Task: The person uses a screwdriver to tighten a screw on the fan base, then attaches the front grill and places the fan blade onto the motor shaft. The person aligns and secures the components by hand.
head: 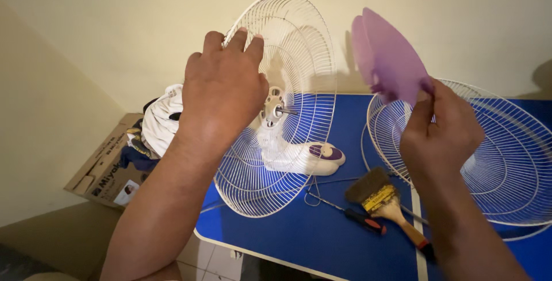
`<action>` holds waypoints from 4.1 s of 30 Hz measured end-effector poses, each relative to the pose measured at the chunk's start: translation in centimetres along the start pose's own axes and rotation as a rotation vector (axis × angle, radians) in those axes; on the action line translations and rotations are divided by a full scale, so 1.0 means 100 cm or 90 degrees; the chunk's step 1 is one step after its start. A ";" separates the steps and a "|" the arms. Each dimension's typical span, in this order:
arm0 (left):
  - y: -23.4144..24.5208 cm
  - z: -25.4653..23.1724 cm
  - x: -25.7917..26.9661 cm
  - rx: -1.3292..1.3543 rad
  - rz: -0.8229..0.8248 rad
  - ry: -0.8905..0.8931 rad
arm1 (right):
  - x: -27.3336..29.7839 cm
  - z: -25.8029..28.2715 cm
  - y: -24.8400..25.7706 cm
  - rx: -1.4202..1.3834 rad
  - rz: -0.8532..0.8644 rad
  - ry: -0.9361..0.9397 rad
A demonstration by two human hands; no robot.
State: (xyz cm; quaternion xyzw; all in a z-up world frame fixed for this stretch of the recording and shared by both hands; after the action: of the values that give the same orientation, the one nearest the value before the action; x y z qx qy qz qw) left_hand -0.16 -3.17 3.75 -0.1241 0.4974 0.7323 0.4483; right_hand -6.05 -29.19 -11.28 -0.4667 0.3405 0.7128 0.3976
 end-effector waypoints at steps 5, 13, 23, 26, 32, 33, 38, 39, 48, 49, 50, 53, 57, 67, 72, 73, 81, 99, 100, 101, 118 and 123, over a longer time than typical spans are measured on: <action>0.000 -0.001 0.000 0.001 0.099 0.010 | 0.007 0.010 -0.007 -0.057 0.022 -0.050; 0.003 0.003 0.001 0.063 0.017 0.005 | 0.004 0.027 -0.008 -0.046 -0.006 0.044; -0.001 0.003 0.001 0.092 0.045 -0.002 | -0.016 0.031 0.011 -0.200 -0.095 0.037; 0.000 0.003 0.000 0.093 0.024 0.000 | -0.016 0.029 0.013 -0.255 -0.091 -0.023; -0.003 0.005 -0.001 0.105 0.066 0.002 | -0.009 0.042 -0.011 -0.329 -0.113 -0.065; -0.002 0.004 0.001 0.111 0.056 0.002 | -0.008 0.043 -0.014 -0.323 -0.112 -0.063; -0.002 0.007 0.002 0.139 0.059 0.011 | 0.000 0.053 -0.033 -0.253 -0.081 -0.034; -0.002 0.006 0.002 0.146 0.060 0.011 | 0.002 0.054 -0.036 -0.249 -0.090 -0.028; 0.004 0.002 -0.002 0.224 0.109 0.047 | 0.012 0.075 -0.059 -0.155 -0.070 0.025; 0.003 0.002 -0.003 0.224 0.151 0.058 | 0.012 0.077 -0.059 -0.173 -0.073 0.032; 0.002 0.003 -0.004 0.221 0.192 0.071 | 0.012 0.080 -0.062 -0.194 -0.078 0.040; 0.005 0.003 -0.005 0.272 0.162 0.095 | 0.015 0.090 -0.070 -0.219 -0.087 0.049; 0.004 0.002 -0.007 0.299 0.155 0.092 | 0.018 0.100 -0.082 -0.249 -0.096 0.046; 0.000 0.002 -0.003 0.285 0.117 0.091 | 0.026 0.123 -0.098 -0.280 -0.073 0.142; -0.006 0.004 -0.001 0.283 0.095 0.093 | 0.027 0.126 -0.102 -0.289 -0.066 0.157; -0.006 0.004 -0.001 0.280 0.082 0.087 | 0.027 0.127 -0.102 -0.293 -0.061 0.158; -0.009 0.002 0.003 0.202 0.013 0.094 | 0.033 0.124 -0.111 -0.332 0.071 0.126; -0.008 0.002 0.009 0.150 -0.012 0.094 | 0.100 0.027 -0.158 -0.364 0.243 -0.101; -0.008 0.002 0.008 0.145 -0.018 0.090 | 0.100 0.027 -0.160 -0.440 0.262 -0.164; -0.008 0.002 0.007 0.140 -0.024 0.086 | 0.101 0.027 -0.163 -0.516 0.280 -0.227; -0.001 -0.007 0.015 0.099 -0.016 0.028 | 0.079 0.012 -0.147 -0.496 0.299 -0.278; 0.004 -0.003 0.011 0.165 0.015 0.058 | 0.062 0.019 -0.140 -0.447 0.312 -0.285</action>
State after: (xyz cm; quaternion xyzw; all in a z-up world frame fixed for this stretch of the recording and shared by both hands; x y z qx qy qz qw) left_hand -1.14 -2.88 3.17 -0.0925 0.6091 0.6607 0.4289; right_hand 4.09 -19.70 -18.07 -0.3138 0.0852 0.9403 0.1001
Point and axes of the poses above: each hand's wrist, its own x-axis away from the middle knuckle, its own y-axis out of the back of the hand, z = x × y, the point moved 3 cm from there along -x, towards the middle knuckle, and after that the axes turned 8 degrees about -x, right-handed, at the moved point
